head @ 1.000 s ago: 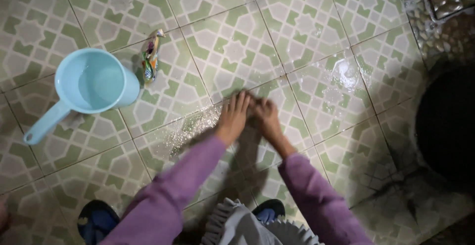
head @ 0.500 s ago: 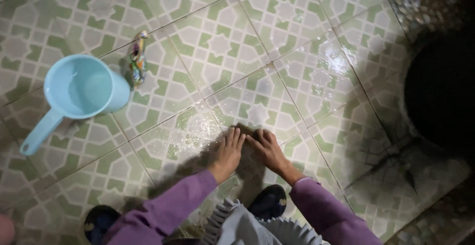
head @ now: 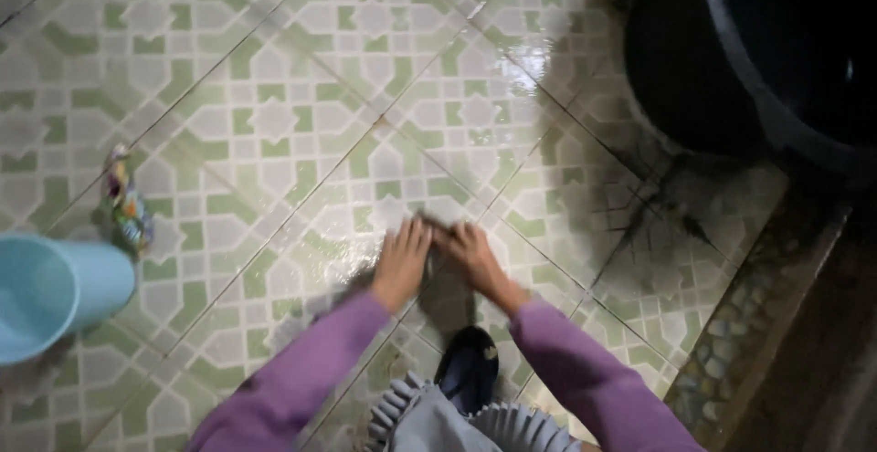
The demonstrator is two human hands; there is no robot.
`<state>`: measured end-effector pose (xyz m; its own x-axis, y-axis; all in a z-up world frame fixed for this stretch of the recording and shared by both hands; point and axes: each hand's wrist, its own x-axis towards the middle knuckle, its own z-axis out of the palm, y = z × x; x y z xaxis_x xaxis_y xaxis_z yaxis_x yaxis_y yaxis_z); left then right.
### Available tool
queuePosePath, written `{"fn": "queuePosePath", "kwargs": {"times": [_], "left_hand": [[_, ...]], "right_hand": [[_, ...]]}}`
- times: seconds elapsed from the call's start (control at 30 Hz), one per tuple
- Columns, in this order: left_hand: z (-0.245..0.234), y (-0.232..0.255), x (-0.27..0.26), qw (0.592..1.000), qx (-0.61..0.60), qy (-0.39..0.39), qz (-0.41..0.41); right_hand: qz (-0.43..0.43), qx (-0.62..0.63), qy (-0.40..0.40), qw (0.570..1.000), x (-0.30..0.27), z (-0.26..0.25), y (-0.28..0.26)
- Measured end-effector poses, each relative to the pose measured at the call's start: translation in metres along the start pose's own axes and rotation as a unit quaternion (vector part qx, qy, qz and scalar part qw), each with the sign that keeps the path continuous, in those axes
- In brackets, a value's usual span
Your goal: Scrubbing floor tiles using a small hand brush and water poured from a dipper.
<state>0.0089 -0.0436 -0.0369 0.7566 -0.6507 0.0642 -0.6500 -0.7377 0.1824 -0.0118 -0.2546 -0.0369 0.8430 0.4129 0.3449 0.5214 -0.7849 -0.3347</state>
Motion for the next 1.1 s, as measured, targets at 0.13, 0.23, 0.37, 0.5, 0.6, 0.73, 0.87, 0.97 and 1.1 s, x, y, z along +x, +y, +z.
{"fn": "queuePosePath", "kwargs": {"times": [0.13,0.23,0.37,0.5,0.6,0.73,0.87,0.97,1.1], "left_hand": [[-0.022,0.039,-0.022,0.987,0.015,-0.150,0.053],[-0.031,0.043,0.031,0.984,0.064,-0.158,0.048],[0.000,0.021,0.137,0.991,0.014,-0.130,0.016],[0.017,0.017,0.192,0.981,-0.019,-0.190,-0.035],[-0.006,0.025,0.166,0.982,-0.018,-0.188,0.007],[-0.045,0.045,0.098,0.975,0.000,-0.212,0.073],[-0.018,0.041,0.116,0.985,0.028,-0.145,0.090],[0.000,0.034,0.185,0.994,0.020,-0.095,0.051],[0.015,0.028,0.274,0.988,0.038,-0.148,-0.030]], "right_hand": [[0.014,-0.030,-0.009,0.999,-0.045,-0.021,-0.016],[0.015,-0.032,0.042,0.998,-0.041,-0.013,0.029],[0.068,-0.118,0.072,0.988,-0.006,-0.004,0.119],[0.137,-0.133,0.127,0.973,0.023,0.007,0.154],[0.119,-0.171,0.077,0.975,0.004,-0.007,0.128],[0.112,-0.092,0.059,0.988,-0.051,-0.004,0.087],[0.099,-0.047,0.050,0.993,-0.039,-0.014,0.111],[0.117,-0.076,0.059,0.989,-0.007,-0.006,0.174],[0.194,-0.128,0.086,0.969,0.049,0.003,0.240]]}}
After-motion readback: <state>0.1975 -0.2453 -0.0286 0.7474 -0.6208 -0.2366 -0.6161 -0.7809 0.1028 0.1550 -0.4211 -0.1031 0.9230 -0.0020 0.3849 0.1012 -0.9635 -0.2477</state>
